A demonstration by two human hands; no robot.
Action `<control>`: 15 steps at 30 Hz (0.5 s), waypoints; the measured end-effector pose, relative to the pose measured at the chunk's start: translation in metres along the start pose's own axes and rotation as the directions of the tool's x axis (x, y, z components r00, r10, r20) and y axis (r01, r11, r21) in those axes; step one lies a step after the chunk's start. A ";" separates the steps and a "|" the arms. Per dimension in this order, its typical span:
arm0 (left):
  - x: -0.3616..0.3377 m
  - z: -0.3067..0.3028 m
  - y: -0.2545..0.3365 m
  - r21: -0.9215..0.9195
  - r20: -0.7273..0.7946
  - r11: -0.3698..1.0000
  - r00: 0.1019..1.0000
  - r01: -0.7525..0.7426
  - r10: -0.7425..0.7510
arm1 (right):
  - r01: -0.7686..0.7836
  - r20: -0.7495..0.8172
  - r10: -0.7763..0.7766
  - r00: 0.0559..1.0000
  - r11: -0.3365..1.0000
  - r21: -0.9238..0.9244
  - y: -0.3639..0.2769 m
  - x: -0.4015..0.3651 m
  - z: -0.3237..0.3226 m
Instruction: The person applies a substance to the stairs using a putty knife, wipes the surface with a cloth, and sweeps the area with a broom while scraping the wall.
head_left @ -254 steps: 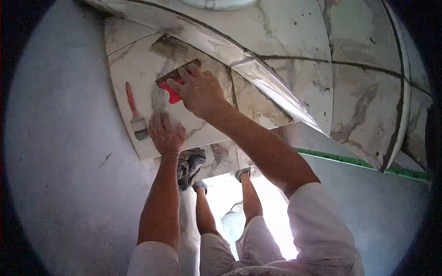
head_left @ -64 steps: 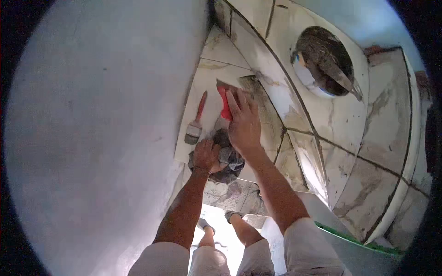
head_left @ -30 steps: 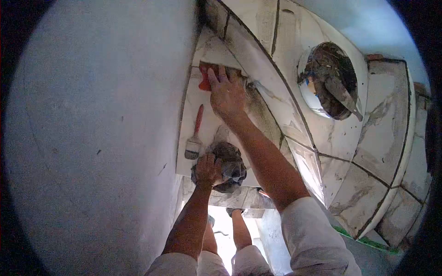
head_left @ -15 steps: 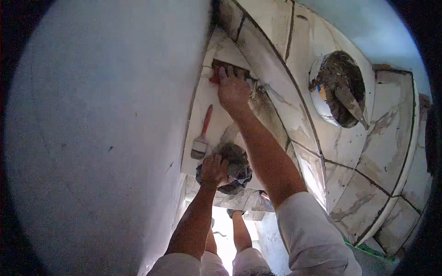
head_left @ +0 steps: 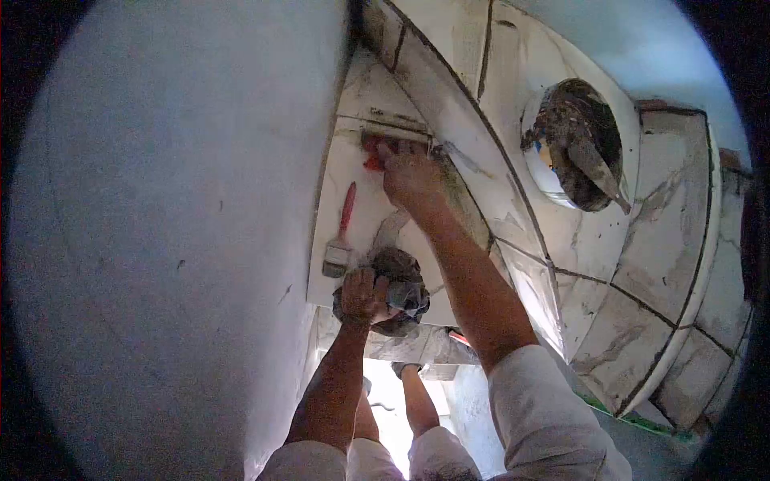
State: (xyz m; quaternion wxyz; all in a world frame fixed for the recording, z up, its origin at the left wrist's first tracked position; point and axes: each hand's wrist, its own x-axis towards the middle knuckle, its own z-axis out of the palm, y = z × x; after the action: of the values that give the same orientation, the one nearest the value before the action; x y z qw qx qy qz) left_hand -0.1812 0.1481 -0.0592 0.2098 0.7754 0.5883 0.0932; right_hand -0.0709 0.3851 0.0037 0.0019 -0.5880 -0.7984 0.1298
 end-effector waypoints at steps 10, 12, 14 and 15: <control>-0.004 0.005 -0.002 0.131 -0.004 0.991 1.000 -0.019 0.020 | -0.044 -0.108 0.038 0.993 0.998 -0.046 0.009 -0.006 0.028; -0.006 0.012 -0.004 0.163 -0.038 0.986 0.999 -0.020 0.026 | -0.125 -0.075 0.123 0.990 0.992 -0.024 0.004 -0.018 0.036; 0.001 0.005 0.000 0.096 0.028 0.995 1.000 0.007 -0.010 | -0.120 -0.098 0.115 0.989 0.991 -0.052 0.009 -0.023 0.039; 0.004 0.005 0.000 0.093 0.016 0.996 1.000 0.009 -0.010 | -0.117 -0.117 0.108 0.987 0.991 -0.068 0.013 -0.022 0.039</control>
State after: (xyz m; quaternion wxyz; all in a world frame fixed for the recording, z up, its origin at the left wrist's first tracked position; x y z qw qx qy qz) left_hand -0.1784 0.1509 -0.0643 0.1786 0.7822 0.5940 0.0585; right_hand -0.0582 0.3599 -0.0333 0.0178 -0.6382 -0.7668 0.0662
